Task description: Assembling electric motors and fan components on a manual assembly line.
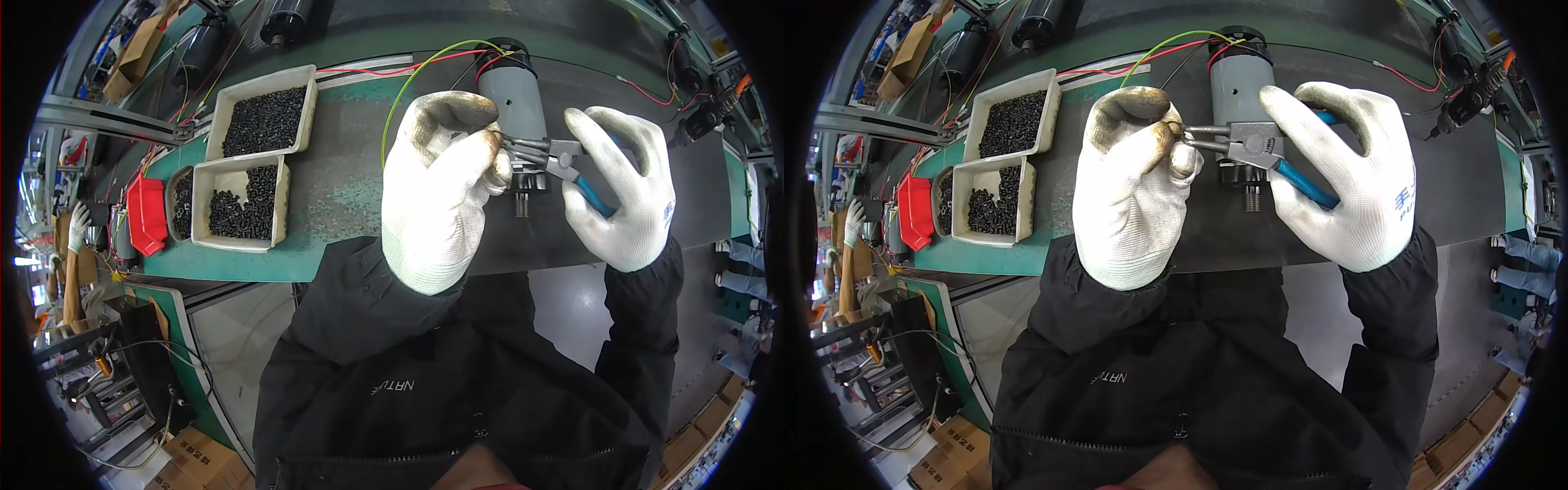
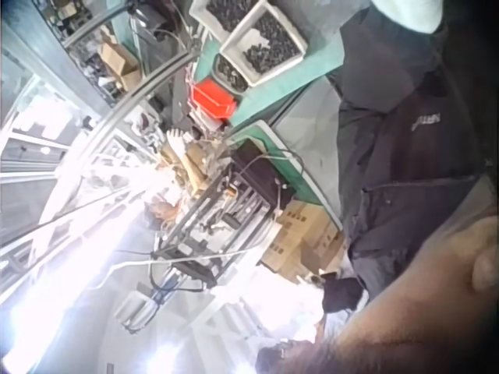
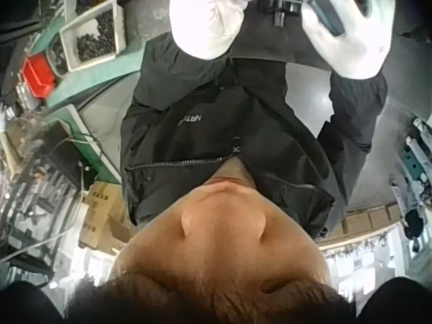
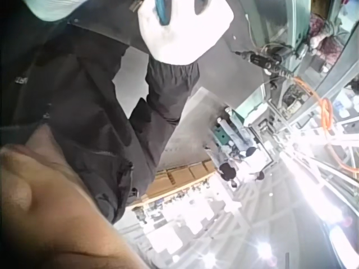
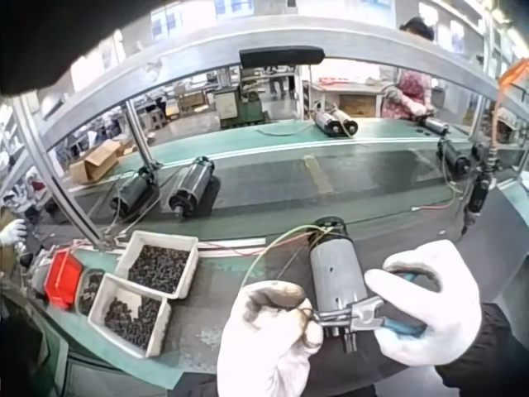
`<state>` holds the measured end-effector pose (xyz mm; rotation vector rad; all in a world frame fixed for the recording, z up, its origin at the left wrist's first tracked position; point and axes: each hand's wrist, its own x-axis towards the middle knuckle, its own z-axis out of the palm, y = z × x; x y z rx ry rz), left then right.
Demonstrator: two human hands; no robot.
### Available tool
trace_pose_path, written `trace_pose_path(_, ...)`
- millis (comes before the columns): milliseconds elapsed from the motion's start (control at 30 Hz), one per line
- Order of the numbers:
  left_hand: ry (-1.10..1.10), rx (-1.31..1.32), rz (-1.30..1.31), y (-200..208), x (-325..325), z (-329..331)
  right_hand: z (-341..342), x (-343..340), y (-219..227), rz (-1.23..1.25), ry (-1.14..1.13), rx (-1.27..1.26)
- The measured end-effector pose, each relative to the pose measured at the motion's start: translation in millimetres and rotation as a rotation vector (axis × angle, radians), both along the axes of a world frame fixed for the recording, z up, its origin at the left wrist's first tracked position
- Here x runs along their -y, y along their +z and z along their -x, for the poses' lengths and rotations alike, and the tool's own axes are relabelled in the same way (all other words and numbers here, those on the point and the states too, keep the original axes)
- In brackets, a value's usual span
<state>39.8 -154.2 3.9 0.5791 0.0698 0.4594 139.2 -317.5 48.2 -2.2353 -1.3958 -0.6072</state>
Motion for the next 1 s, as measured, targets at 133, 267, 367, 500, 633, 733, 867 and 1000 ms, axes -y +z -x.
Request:
trace_pose_path(133, 0.023, -0.232, -0.409, 13, -3, -11, -19, 4, -17, 0.031, -0.039, -0.028)
trace_pose_path(267, 0.768, -0.224, -2.047, 50, -62, -97, -81, -8, -46, -0.637, -0.033, -0.990)
trace_pose_path(367, -0.320, -0.836, -1.203, -37, -86, -186, -112, -2, -103, -0.726, 0.304, -1.954)
trace_pose_path(500, -0.137, -0.707, -1.335, -87, -85, -194, -107, -3, -139, -0.873, 0.428, -2.163)
trace_pose_path(633, 0.025, -0.363, -1.249, -2, -38, -140, -78, 23, -98, -1.022, 0.536, -1.787)
trace_pose_path(733, -0.094, -0.070, -1.155, 45, -14, -69, -29, 56, -48, -0.743, 0.420, -1.366)
trace_pose_path(867, -0.225, 0.272, -1.194, 38, -19, -44, -13, 60, 27, -0.308, 0.068, -1.038)
trace_pose_path(1000, -0.181, 0.486, -1.242, 38, -8, -52, -23, 75, 80, 0.136, -0.008, -0.365)
